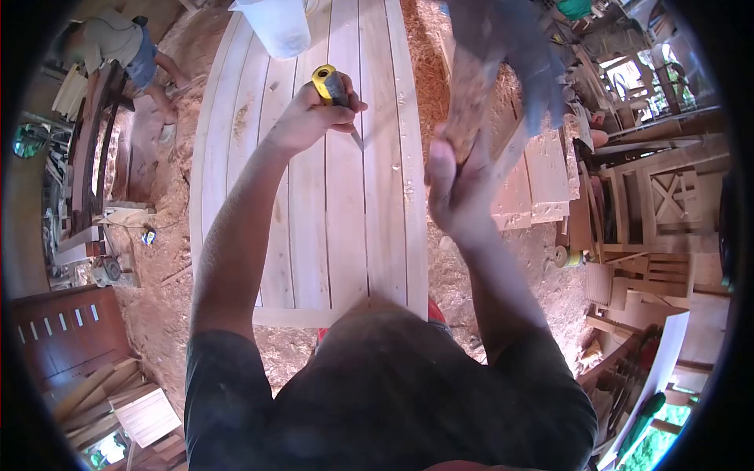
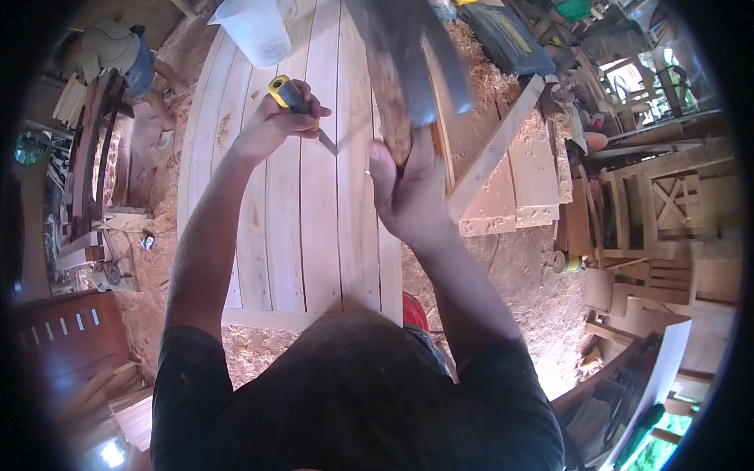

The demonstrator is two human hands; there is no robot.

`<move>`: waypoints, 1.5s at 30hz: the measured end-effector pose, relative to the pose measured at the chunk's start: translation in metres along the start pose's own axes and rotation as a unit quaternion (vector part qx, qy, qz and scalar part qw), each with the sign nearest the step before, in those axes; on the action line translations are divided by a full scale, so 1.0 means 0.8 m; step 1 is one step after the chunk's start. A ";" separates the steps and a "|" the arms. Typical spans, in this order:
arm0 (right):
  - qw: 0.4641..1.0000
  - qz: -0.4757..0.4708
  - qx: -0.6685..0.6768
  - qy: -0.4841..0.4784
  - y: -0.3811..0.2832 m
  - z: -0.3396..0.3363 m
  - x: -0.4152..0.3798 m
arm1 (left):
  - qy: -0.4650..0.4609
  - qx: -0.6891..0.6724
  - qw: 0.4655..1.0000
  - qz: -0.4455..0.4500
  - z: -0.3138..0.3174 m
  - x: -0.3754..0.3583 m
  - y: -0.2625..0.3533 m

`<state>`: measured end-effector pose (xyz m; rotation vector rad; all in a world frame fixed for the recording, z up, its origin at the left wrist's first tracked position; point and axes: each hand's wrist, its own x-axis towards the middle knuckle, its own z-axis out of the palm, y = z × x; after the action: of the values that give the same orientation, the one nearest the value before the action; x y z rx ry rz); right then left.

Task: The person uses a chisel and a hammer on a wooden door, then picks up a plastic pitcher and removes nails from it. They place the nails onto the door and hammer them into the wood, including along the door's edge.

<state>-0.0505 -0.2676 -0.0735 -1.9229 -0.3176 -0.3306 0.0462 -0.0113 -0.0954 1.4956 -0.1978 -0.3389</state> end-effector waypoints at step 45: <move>0.947 0.211 -0.187 -0.155 0.096 0.033 0.002 | -0.011 -0.009 1.000 0.017 -0.002 0.011 0.002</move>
<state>-0.0186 -0.2704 -0.1481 -2.3570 -0.0393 0.2168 0.0552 -0.0125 -0.0950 1.4701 -0.2369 -0.3298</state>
